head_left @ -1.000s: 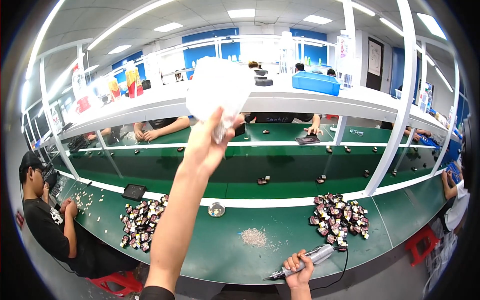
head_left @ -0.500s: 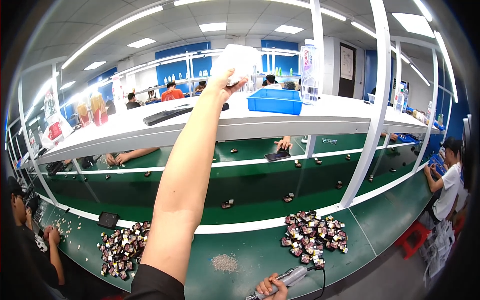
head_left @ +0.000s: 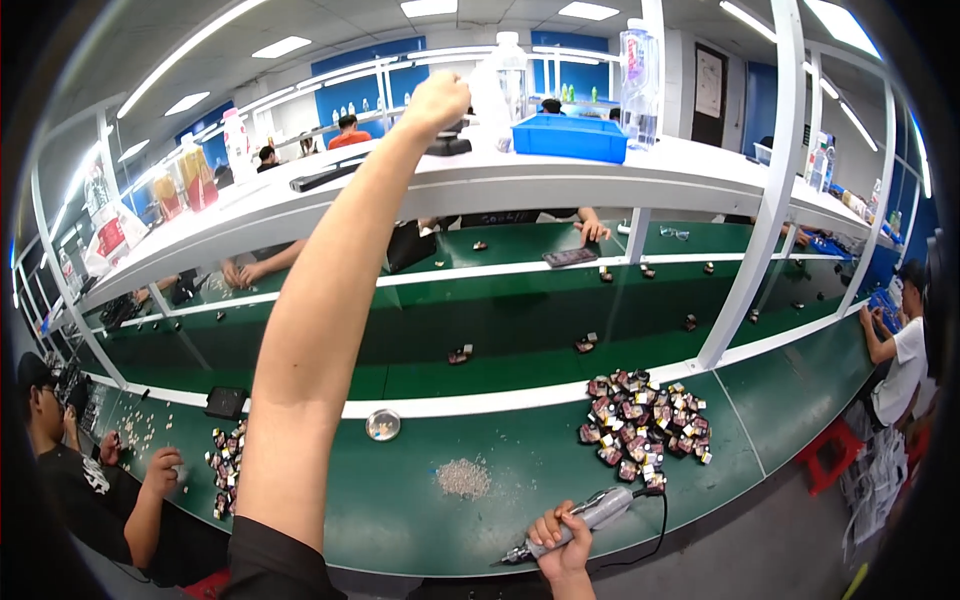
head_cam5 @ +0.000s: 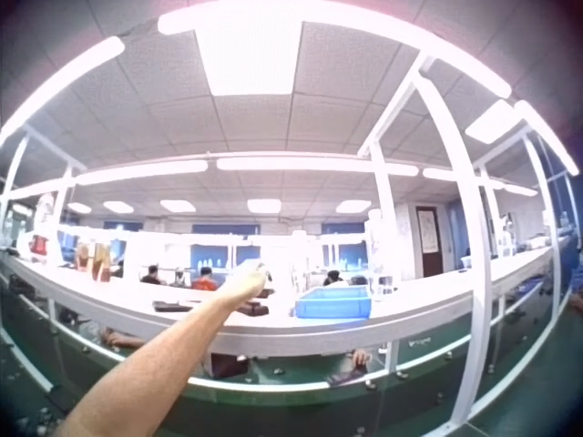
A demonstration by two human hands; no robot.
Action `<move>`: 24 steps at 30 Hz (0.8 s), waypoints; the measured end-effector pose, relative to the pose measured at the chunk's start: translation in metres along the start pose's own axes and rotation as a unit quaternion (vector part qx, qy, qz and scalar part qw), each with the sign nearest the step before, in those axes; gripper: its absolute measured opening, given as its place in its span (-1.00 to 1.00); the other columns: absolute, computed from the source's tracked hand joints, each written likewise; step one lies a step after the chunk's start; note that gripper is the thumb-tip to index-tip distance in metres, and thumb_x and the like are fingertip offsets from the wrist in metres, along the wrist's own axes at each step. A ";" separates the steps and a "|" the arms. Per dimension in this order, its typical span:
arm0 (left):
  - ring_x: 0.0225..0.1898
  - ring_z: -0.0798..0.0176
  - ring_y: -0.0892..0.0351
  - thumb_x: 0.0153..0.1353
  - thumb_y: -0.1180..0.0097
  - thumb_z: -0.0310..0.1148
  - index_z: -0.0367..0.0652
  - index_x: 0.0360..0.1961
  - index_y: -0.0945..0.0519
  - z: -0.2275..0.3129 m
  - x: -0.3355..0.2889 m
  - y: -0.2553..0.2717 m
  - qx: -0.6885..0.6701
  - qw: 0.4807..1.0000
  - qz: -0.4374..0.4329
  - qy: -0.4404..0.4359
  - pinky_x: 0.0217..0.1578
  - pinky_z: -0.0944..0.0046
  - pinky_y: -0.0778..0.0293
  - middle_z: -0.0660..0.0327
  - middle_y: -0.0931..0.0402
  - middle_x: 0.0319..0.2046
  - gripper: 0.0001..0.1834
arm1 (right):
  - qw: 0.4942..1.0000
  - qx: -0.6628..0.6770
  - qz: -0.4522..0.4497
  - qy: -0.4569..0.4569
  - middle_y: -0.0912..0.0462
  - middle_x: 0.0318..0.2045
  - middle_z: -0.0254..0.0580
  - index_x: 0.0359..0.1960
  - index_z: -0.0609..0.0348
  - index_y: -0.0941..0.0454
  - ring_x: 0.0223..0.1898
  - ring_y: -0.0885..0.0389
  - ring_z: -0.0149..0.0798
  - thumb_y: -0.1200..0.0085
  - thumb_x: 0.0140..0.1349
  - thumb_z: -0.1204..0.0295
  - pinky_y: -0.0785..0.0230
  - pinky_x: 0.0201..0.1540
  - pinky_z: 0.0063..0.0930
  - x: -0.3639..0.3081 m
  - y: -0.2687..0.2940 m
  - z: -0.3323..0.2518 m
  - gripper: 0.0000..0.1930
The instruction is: Assembling electronic components using a power screwdriver on a workbench.
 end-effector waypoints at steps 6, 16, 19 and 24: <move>-0.31 0.19 -0.54 0.20 0.02 -0.28 -0.31 0.01 -0.48 0.019 -0.045 0.045 -0.045 0.996 0.011 -0.078 -0.19 0.20 -0.46 0.05 -0.59 -0.29 -0.60 | 1.000 0.016 -0.013 0.002 -0.16 -0.74 -0.40 -0.42 0.10 -0.32 -0.71 -0.14 -0.45 0.05 0.18 0.40 -0.12 -0.51 -0.50 0.007 -0.003 0.003 -0.90; -0.54 0.40 -0.54 0.10 -0.15 -0.53 -0.33 -0.41 -0.62 -0.164 -0.408 0.000 0.010 0.985 -0.113 0.132 -0.44 0.41 -0.43 0.17 -0.59 -0.57 -0.93 | 0.999 0.021 -0.021 0.015 -0.18 -0.74 -0.42 -0.37 0.11 -0.33 -0.72 -0.14 -0.48 0.09 0.20 0.41 -0.12 -0.52 -0.54 0.012 -0.002 0.005 -0.93; -0.49 0.30 -0.54 0.07 -0.19 -0.54 -0.32 -0.36 -0.62 -0.169 -0.464 -0.017 0.050 0.981 -0.146 0.117 -0.42 0.36 -0.44 0.14 -0.59 -0.50 -0.91 | 0.999 0.021 -0.013 0.027 -0.19 -0.74 -0.43 -0.35 0.11 -0.33 -0.74 -0.15 -0.49 0.09 0.20 0.41 -0.12 -0.55 -0.53 0.010 0.001 0.003 -0.92; -0.30 0.08 -0.52 0.05 -0.15 -0.59 -0.27 -0.28 -0.59 -0.148 -0.495 -0.040 0.073 0.981 -0.172 0.042 -0.29 0.20 -0.45 0.13 -0.52 -0.34 -0.83 | 0.999 0.023 -0.032 0.028 -0.20 -0.74 -0.42 -0.34 0.14 -0.31 -0.73 -0.21 -0.50 0.08 0.22 0.46 -0.16 -0.51 -0.53 0.010 0.000 0.002 -0.93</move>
Point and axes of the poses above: each hand's wrist, its own x-axis towards the middle knuckle, its own y-axis out of the back of the hand, z = x × y, the point moved 10 cm from there along x, towards the middle knuckle
